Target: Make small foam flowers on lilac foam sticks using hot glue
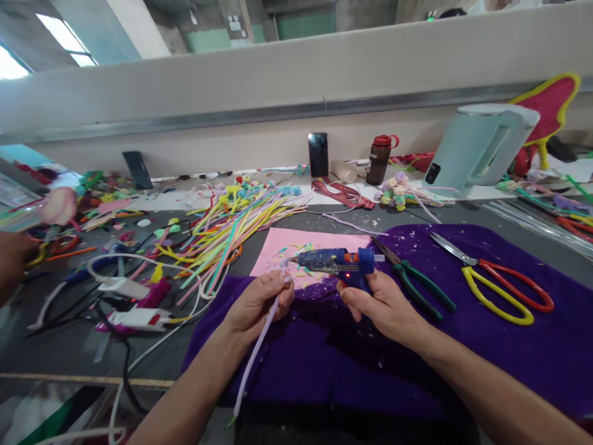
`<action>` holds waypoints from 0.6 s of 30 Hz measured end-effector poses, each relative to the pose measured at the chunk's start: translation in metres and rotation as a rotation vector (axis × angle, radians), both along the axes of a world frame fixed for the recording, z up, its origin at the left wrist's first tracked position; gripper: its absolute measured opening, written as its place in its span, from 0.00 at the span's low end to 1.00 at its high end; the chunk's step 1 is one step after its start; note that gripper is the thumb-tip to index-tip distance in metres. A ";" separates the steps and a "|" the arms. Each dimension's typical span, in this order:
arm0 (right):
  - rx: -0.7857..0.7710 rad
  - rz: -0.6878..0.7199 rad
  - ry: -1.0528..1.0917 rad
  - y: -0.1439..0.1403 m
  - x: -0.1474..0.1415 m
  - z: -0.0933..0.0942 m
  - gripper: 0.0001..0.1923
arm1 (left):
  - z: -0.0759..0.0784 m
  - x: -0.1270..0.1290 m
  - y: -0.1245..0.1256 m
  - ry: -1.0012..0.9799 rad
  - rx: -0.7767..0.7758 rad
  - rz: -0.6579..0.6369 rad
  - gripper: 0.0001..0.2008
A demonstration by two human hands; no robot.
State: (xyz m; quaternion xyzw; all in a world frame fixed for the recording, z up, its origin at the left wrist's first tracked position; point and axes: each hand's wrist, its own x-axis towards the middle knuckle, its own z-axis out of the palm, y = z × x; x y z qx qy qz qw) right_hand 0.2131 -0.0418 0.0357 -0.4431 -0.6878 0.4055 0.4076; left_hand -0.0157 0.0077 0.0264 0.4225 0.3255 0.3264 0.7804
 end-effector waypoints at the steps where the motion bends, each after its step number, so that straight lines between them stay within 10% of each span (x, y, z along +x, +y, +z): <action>1: 0.004 0.002 0.011 0.000 0.000 0.000 0.17 | 0.000 0.000 0.000 -0.004 0.001 0.005 0.15; 18: -0.012 0.011 0.042 0.001 0.002 -0.004 0.17 | 0.000 0.007 -0.007 0.324 0.287 0.353 0.14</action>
